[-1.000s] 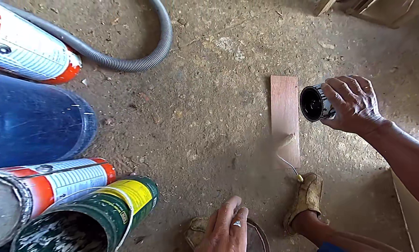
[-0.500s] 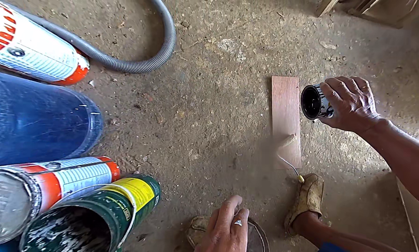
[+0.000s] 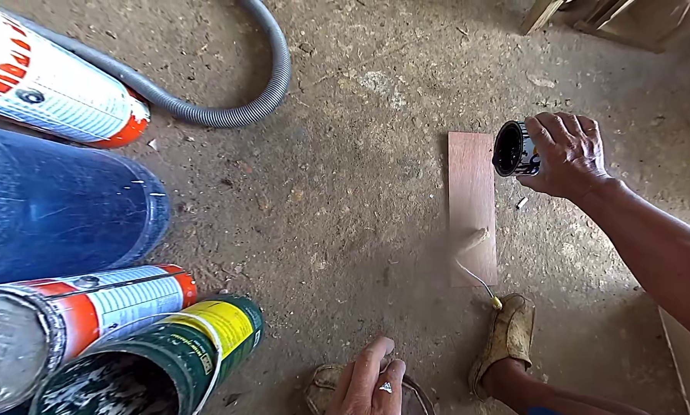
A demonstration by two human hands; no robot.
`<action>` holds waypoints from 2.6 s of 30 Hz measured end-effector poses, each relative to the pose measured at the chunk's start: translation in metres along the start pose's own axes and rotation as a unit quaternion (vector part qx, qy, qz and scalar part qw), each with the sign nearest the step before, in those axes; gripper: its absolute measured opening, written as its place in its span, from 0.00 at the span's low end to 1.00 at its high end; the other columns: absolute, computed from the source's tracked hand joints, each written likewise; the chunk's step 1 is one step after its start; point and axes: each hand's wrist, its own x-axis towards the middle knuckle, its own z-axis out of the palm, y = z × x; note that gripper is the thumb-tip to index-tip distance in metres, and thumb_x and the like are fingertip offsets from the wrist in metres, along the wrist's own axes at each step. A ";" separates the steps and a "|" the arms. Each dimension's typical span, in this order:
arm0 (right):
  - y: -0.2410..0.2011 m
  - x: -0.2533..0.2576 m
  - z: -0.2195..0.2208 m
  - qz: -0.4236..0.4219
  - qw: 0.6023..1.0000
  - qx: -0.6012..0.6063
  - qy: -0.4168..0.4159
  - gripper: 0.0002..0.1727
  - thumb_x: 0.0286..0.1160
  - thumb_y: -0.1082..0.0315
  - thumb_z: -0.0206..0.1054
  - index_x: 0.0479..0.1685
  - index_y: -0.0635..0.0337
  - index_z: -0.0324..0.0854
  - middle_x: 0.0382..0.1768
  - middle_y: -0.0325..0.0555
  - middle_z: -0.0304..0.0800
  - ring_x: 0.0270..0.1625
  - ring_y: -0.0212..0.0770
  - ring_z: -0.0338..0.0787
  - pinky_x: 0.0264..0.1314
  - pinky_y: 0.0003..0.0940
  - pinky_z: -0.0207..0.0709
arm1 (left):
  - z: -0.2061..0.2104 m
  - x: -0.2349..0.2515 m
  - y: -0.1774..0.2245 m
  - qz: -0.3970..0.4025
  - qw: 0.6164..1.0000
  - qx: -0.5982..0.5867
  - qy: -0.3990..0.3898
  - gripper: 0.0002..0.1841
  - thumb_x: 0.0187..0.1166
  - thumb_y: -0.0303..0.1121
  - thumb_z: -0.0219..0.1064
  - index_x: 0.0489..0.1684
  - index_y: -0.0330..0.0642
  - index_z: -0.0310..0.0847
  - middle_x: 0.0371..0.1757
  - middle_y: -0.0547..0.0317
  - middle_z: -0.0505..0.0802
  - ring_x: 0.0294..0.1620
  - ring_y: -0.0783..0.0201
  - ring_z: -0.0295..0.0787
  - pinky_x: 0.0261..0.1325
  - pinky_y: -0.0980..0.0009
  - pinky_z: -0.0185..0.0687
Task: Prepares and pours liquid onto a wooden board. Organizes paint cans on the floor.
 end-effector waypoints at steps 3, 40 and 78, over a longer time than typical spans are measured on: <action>0.005 0.013 0.005 0.013 1.000 -0.004 -0.001 0.56 0.44 0.50 0.86 0.83 0.57 0.66 0.75 0.63 0.78 0.76 0.69 0.77 0.73 0.71 0.66 | -0.002 0.000 0.000 -0.007 1.000 -0.007 -0.005 0.48 0.56 0.60 0.84 0.70 0.27 0.80 0.80 0.32 0.74 0.74 0.39 0.79 0.70 0.56 0.81; -0.019 -0.040 -0.007 -0.003 1.000 0.013 -0.012 0.56 0.43 0.50 0.86 0.81 0.61 0.67 0.73 0.66 0.78 0.74 0.72 0.78 0.72 0.72 0.67 | 0.004 -0.003 0.005 0.008 1.000 -0.003 -0.023 0.48 0.57 0.60 0.84 0.70 0.28 0.79 0.81 0.33 0.73 0.74 0.42 0.79 0.70 0.58 0.81; 0.027 0.026 0.011 0.164 0.982 0.095 -0.009 0.62 0.42 0.46 0.88 0.86 0.60 0.61 0.79 0.67 0.73 0.79 0.73 0.73 0.70 0.76 0.67 | 0.006 0.002 0.012 -0.033 0.999 -0.024 -0.013 0.48 0.55 0.59 0.85 0.71 0.28 0.79 0.80 0.34 0.74 0.72 0.41 0.80 0.69 0.56 0.82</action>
